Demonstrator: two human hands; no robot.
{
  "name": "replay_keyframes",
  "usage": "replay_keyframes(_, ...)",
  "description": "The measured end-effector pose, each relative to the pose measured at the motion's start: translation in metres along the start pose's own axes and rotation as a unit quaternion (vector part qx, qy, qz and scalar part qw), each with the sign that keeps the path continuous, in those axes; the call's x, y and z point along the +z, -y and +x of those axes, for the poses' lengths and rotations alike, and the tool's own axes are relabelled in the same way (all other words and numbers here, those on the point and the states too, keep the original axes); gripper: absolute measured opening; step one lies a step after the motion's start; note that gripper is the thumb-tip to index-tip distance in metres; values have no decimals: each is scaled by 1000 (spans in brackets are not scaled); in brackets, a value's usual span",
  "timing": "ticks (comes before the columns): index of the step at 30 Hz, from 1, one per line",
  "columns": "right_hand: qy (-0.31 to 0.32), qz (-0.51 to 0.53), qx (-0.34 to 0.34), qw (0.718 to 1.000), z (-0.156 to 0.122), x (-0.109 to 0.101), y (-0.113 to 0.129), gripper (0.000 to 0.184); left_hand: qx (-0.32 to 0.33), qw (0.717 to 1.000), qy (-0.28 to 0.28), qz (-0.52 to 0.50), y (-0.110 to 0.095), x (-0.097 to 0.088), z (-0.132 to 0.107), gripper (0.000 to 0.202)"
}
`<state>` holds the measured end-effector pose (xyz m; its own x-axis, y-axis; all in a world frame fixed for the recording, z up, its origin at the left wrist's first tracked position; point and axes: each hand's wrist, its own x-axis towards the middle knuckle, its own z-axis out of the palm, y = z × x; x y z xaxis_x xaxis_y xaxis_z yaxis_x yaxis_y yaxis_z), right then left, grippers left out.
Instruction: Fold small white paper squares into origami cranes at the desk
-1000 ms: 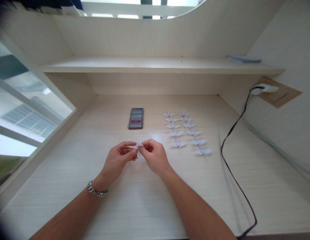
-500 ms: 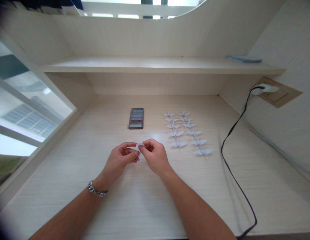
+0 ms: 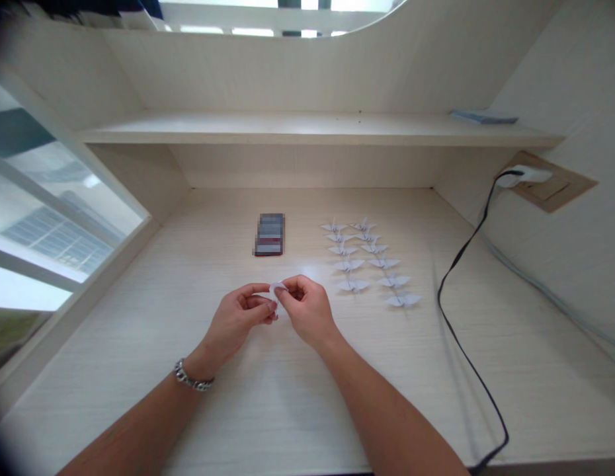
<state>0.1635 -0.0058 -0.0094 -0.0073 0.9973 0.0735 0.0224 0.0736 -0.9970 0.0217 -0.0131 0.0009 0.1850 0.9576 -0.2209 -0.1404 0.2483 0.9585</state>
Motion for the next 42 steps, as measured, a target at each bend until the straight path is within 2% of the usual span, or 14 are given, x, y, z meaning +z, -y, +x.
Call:
replay_keyframes(22,-35,-20,-15,999,5,-6,3,22,-23,998,51,-13,0,4,-3,37)
replay_keyframes(28,-31,-15,-15,999,5,-6,5,21,-34,997,52,-37,3,1,-3,22)
replay_keyframes(36,-36,-12,-12,999,3,-2,3,20,-48,997,53,27,0,4,-4,14)
replay_keyframes(42,-43,10,-3,999,6,-6,3,24,-38,993,104,51,-3,4,-5,8)
